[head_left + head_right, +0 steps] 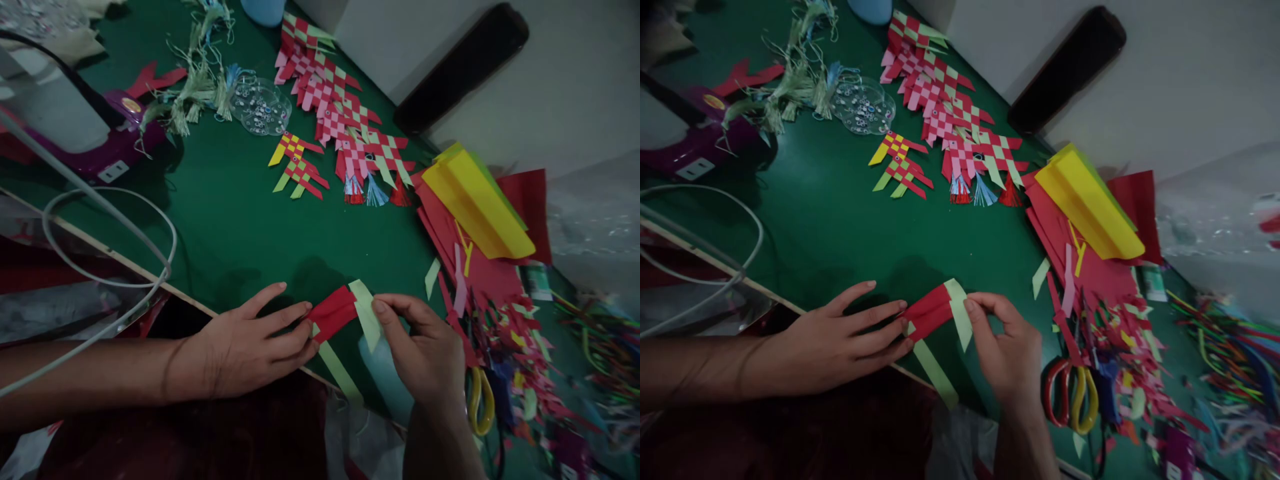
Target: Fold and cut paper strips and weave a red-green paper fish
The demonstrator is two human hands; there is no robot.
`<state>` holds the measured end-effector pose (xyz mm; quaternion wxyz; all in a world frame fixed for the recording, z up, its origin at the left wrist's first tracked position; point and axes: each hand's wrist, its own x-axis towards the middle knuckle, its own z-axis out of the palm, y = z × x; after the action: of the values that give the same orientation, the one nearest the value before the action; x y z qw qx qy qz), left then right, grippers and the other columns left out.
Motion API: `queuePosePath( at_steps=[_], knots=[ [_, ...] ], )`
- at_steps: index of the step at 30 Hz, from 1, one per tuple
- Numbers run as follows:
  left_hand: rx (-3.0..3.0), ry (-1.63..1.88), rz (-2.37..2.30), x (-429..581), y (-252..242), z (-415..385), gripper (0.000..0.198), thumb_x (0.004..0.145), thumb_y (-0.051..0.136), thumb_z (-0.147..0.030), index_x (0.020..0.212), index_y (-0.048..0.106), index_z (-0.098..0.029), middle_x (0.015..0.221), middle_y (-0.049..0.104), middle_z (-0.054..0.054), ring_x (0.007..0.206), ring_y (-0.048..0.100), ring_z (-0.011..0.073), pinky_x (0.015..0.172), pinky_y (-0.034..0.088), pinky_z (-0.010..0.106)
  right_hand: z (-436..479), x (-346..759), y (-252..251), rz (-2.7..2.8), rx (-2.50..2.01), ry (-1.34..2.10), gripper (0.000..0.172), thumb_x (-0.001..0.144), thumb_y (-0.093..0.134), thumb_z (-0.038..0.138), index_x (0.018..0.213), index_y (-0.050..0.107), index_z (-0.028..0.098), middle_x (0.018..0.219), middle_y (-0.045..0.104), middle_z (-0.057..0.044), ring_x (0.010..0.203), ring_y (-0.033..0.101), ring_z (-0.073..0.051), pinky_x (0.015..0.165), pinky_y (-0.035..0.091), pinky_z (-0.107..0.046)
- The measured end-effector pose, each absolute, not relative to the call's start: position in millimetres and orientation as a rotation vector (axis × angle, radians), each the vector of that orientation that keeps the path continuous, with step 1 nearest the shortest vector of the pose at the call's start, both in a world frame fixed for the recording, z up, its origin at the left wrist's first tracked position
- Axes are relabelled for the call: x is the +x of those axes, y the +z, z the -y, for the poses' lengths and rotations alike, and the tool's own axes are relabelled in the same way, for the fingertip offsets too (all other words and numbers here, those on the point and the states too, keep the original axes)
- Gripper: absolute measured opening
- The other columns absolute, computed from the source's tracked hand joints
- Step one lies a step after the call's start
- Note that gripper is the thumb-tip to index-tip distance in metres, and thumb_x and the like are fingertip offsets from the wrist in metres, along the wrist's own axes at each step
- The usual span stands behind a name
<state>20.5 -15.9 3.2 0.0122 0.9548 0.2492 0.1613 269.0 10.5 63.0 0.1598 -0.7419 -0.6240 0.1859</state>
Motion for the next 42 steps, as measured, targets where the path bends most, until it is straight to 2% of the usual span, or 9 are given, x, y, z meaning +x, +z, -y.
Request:
queuePosePath(
  at_steps=[13,24,29,37,42],
  knots=[
    [2.965,0.512,-0.772,21.1,3.0,15.8,0.038,0.096,0.046,-0.020,0.133,0.051,-0.023,0.133,0.053,0.004,0.130,0.042,0.0261,0.112,0.031,0.056,-2.6,271.0,55.1,1.793,-2.148,0.427,0.031,0.081,0.060,0.051,0.086,0.075,0.025,0.083,0.075,-0.002,0.075,0.069,-0.020,0.068,0.054,-0.029],
    [2.974,0.482,-0.793,20.6,5.9,15.0,0.037,0.095,0.046,-0.020,0.132,0.052,-0.027,0.133,0.055,0.002,0.130,0.042,0.0246,0.113,0.033,0.054,2.1,263.0,47.0,1.661,-2.048,0.607,0.028,0.080,0.066,0.044,0.097,0.073,0.024,0.081,0.075,-0.003,0.072,0.069,-0.018,0.069,0.056,-0.030],
    [2.966,0.526,-0.796,21.0,4.2,15.5,0.037,0.094,0.049,-0.020,0.131,0.053,-0.025,0.132,0.054,0.004,0.129,0.043,0.0248,0.112,0.032,0.057,-2.7,258.4,50.2,1.707,-2.029,0.666,0.024,0.080,0.066,0.042,0.094,0.074,0.025,0.082,0.075,-0.002,0.072,0.069,-0.018,0.068,0.056,-0.029],
    [2.969,0.510,-0.800,20.0,5.3,14.3,0.039,0.095,0.047,-0.021,0.134,0.049,-0.024,0.133,0.053,0.005,0.128,0.043,0.0255,0.110,0.034,0.060,-10.6,258.3,59.7,1.616,-1.964,1.155,0.022,0.076,0.068,0.041,0.083,0.075,0.021,0.077,0.076,-0.003,0.064,0.070,-0.018,0.055,0.056,-0.025],
    [2.972,0.515,-0.791,20.0,4.3,14.8,0.037,0.096,0.046,-0.021,0.132,0.052,-0.024,0.133,0.052,0.004,0.127,0.043,0.0264,0.110,0.031,0.062,-13.7,267.0,58.8,1.673,-2.034,0.953,0.027,0.077,0.068,0.043,0.092,0.074,0.021,0.078,0.075,-0.004,0.067,0.069,-0.018,0.059,0.056,-0.026]
  ],
)
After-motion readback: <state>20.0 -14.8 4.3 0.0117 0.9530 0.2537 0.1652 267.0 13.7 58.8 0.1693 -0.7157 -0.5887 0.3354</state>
